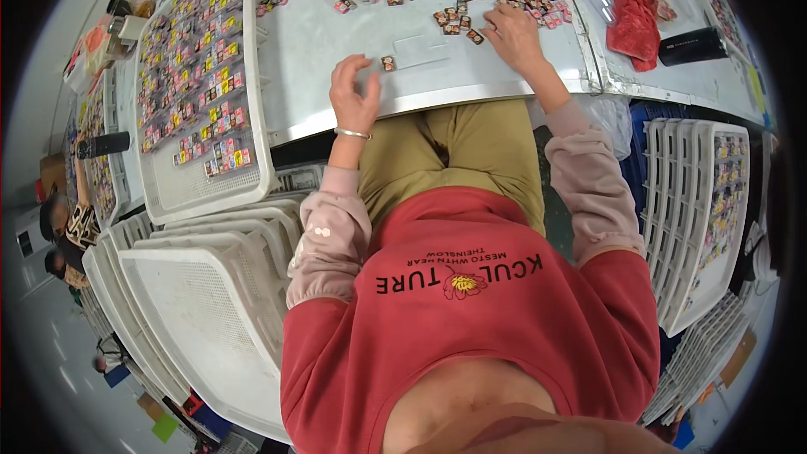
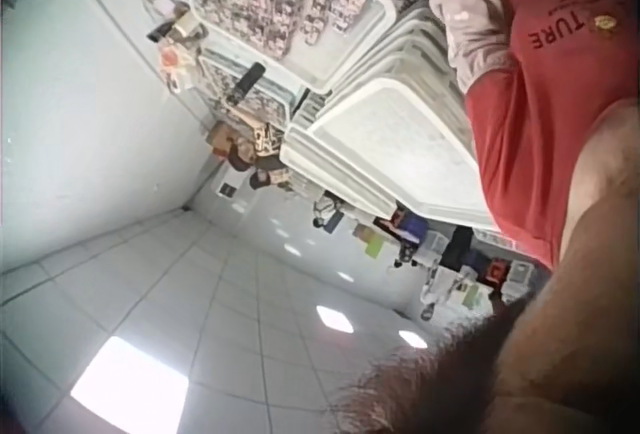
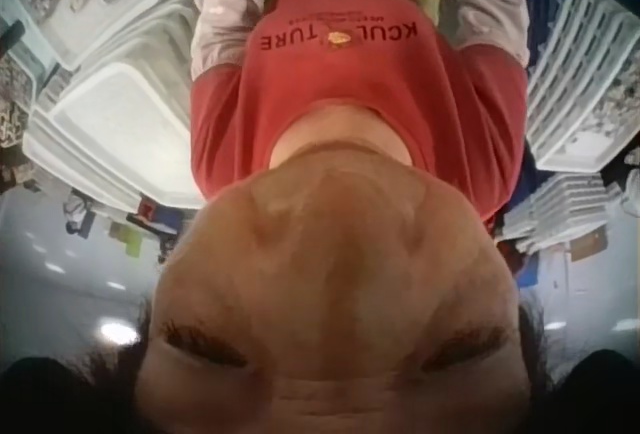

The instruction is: The recorder is picking up small plastic toy-like items from a large pile on a table and arranging them into individual compartments of a sorting tray.

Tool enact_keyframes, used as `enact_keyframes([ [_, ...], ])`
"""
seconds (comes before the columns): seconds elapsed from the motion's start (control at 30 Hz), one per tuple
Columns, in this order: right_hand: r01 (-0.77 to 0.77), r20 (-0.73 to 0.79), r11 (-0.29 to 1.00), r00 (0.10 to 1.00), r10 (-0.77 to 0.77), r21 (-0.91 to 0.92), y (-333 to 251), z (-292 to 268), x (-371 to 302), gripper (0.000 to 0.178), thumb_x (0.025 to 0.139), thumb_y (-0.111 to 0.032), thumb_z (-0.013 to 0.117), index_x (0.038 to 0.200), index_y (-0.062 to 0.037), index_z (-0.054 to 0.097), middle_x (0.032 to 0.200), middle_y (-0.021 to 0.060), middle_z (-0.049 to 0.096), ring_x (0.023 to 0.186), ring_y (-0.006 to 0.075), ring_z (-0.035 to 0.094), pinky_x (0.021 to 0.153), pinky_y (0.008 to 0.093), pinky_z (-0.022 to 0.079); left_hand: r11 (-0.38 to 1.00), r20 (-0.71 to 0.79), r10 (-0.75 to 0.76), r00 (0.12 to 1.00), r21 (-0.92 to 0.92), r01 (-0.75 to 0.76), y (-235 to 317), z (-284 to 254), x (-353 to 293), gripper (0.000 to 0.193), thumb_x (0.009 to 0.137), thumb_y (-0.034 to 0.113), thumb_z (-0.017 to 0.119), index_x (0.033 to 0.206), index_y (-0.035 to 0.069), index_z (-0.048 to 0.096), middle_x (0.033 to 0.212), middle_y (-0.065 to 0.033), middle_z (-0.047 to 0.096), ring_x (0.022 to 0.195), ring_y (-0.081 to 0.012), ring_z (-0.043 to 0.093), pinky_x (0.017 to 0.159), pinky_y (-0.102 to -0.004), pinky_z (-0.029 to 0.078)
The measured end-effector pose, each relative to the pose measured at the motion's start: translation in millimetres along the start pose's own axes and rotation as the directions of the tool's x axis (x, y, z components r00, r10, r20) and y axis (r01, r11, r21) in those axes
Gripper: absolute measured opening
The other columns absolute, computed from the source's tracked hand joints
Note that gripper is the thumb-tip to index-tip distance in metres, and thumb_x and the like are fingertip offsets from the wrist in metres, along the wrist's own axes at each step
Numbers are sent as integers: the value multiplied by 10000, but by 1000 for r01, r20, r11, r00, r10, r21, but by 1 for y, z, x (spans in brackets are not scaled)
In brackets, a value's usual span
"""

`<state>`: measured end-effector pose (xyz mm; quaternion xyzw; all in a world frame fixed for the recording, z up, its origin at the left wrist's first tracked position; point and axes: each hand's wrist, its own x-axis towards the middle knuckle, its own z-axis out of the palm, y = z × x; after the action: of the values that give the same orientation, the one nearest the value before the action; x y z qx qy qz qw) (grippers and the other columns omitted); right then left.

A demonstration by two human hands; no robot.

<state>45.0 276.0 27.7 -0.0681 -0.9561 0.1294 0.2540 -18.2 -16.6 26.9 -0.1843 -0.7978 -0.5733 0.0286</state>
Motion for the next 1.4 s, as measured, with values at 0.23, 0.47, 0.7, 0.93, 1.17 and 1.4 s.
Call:
enact_keyframes([
  [0.23,49,-44,909,998,-34,414,-31,0,8,203,725,-73,683,915,-28,627,863,94,603,803,248,603,701,340,485,742,375,505,777,271,-613,-7,5,12,218,710,62,681,922,41,634,1011,-99,603,927,-293,532,826,-368,438],
  [0.47,123,82,803,975,-209,583,-109,51,0,168,729,-31,646,893,-7,620,905,118,592,827,291,587,727,337,488,764,317,516,796,249,-595,-11,11,2,216,714,34,663,927,32,632,994,-113,600,938,-299,533,825,-372,444],
  [0.7,154,-34,830,986,-161,537,-125,50,-30,259,721,13,534,970,-13,602,975,115,576,883,289,571,774,357,467,786,226,491,841,301,-540,-8,9,-5,264,700,11,636,963,21,620,964,-117,600,908,-306,537,829,-386,435],
  [0.93,88,-94,689,995,-29,720,-106,44,-14,209,764,16,521,941,-30,623,924,121,618,837,305,595,725,368,487,750,287,472,834,367,-551,-1,8,-6,360,724,49,617,1084,48,598,980,-121,550,913,-294,496,826,-381,405],
  [1.17,-44,-115,936,989,89,350,6,46,77,233,787,-136,620,1018,-103,632,1059,106,598,994,276,561,808,397,463,719,310,443,841,438,-540,5,14,-8,382,722,79,631,1102,87,599,999,-108,521,928,-278,482,820,-381,388],
  [1.4,259,18,960,966,-259,-103,-18,88,75,317,717,-148,667,1028,-142,610,1042,20,585,1073,232,484,927,409,345,653,291,493,820,499,-570,4,13,-8,361,713,130,633,1062,49,589,1073,-93,543,988,-281,481,855,-392,364],
])
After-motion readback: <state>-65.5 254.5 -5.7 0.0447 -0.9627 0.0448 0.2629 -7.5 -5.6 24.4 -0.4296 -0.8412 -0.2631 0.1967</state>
